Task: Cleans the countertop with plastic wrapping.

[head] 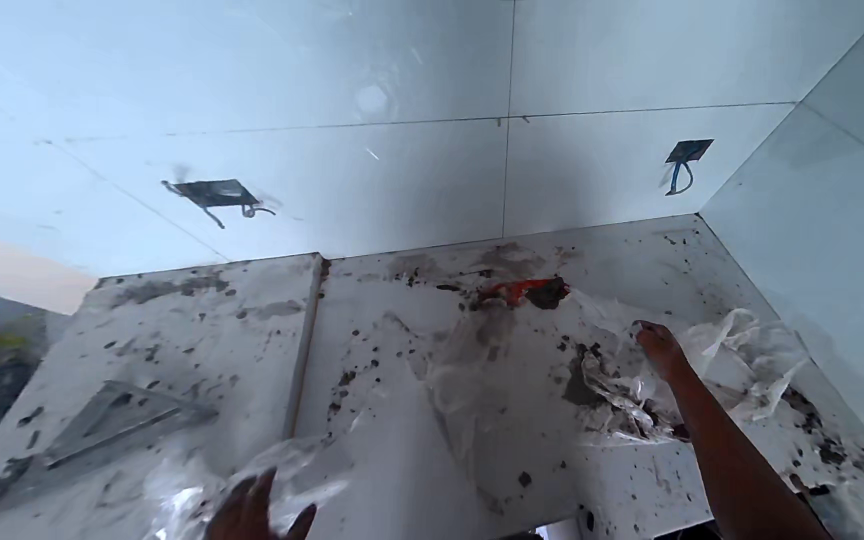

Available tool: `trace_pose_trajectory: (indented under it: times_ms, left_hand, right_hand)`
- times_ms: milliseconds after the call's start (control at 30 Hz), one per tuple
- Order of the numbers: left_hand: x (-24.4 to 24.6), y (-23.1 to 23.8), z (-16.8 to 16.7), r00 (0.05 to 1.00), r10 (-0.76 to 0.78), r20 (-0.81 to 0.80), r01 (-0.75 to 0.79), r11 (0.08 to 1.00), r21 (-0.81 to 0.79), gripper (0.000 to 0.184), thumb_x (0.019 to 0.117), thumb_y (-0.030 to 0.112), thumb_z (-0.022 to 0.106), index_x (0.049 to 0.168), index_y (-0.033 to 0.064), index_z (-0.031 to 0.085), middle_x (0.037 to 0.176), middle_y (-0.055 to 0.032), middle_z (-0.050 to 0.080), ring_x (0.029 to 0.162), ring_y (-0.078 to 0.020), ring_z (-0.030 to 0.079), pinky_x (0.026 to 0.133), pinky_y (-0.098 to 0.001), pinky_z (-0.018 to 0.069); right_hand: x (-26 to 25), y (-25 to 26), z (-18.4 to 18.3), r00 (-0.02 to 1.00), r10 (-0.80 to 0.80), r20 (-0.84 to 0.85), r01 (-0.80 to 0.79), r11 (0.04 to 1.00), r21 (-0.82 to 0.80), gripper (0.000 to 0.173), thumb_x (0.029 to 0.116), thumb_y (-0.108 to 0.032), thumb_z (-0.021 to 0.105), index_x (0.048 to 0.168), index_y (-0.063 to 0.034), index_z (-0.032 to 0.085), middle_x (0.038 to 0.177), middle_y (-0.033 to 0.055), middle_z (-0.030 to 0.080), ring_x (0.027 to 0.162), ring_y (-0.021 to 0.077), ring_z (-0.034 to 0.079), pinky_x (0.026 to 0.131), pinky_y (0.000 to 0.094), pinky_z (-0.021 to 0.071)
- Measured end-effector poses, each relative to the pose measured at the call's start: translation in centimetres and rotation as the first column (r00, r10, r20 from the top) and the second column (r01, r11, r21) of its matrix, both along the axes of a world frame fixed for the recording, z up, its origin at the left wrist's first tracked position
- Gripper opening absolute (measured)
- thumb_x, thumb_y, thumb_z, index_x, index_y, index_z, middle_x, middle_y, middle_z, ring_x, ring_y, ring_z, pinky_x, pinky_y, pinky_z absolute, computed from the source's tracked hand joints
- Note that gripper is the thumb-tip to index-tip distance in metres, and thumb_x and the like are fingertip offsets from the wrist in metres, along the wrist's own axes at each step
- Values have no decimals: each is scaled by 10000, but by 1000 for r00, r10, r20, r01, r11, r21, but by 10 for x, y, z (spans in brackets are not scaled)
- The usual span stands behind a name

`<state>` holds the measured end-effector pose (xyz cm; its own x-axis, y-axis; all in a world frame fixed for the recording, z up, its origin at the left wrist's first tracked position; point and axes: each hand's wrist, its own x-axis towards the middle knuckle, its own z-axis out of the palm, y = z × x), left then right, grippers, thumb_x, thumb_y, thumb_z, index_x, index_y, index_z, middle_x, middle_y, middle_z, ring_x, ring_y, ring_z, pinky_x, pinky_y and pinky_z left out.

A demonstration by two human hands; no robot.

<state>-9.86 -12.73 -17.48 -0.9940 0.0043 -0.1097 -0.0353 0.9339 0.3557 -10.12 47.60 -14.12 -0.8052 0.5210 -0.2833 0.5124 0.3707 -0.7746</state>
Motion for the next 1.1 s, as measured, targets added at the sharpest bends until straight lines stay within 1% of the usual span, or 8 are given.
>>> trace_pose_trajectory:
  times_ms: [200,300,467,567,700,800,967,1100]
  left_hand:
    - [-79,30,-14,980,-2,200,69,942,-329,792,859,233,805,1544,89,436,1639,-252,290,1466,-501,333,1108,-648,383]
    - [-93,40,-12,979,-42,201,119,914,-389,462,933,212,706,1366,69,629,1625,-218,347,1503,-468,283,1167,-646,295]
    - [-111,48,-11,964,-194,180,248,900,-359,293,1025,182,540,1241,58,695,1469,-160,566,1453,-379,415,1166,-585,322]
    - [-126,72,-6,958,-212,192,241,960,-140,381,1037,269,548,1350,68,627,1456,-159,572,1398,-360,489,1149,-574,372]
    - [-149,114,-9,962,-146,230,163,985,-58,823,925,356,721,1613,160,315,1692,-130,231,1509,-393,307,1134,-636,352]
    - [-172,125,-17,971,59,230,-45,997,-62,947,908,401,725,1648,135,196,1701,-182,160,1508,-458,273,1112,-694,338]
    - [-192,136,-15,938,197,287,-177,980,-96,533,985,306,618,1390,-24,513,1341,-290,586,1254,-456,583,975,-636,495]
    - [-187,149,-14,943,104,315,-84,994,-75,322,1000,257,573,1175,1,661,1220,-260,662,1171,-429,638,916,-657,501]
  right_hand:
    - [28,-24,12,1000,11,12,-11,1000,5,369,1053,-93,434,1329,109,571,1198,261,636,1050,249,603,955,400,476]
    - [5,-20,15,955,207,213,-241,959,147,561,1006,-404,649,1415,-44,515,1100,215,647,959,322,631,897,527,514]
    - [-63,-27,9,867,257,427,-433,811,392,995,863,-520,788,1607,-76,298,1520,301,425,1281,464,555,1049,616,467]
    - [-105,-21,-13,857,245,453,-459,762,457,909,916,-466,748,1600,-55,312,1533,318,386,1329,495,495,1053,631,457]
    - [-137,-6,-42,896,222,384,-400,779,483,813,972,-385,692,1610,-67,302,1626,280,286,1457,529,307,1100,707,345]
    - [-149,-3,-41,897,149,417,-356,802,479,731,1012,-322,623,1607,-49,298,1587,283,367,1462,506,334,1117,716,313]
    - [-149,-9,-44,939,189,289,-291,884,365,466,1067,-231,540,1448,36,517,1450,280,533,1389,431,478,1155,581,375]
    - [-127,-20,-51,996,41,-76,-33,993,114,387,1075,-197,535,1401,11,556,1326,275,621,1240,392,605,1070,567,462]
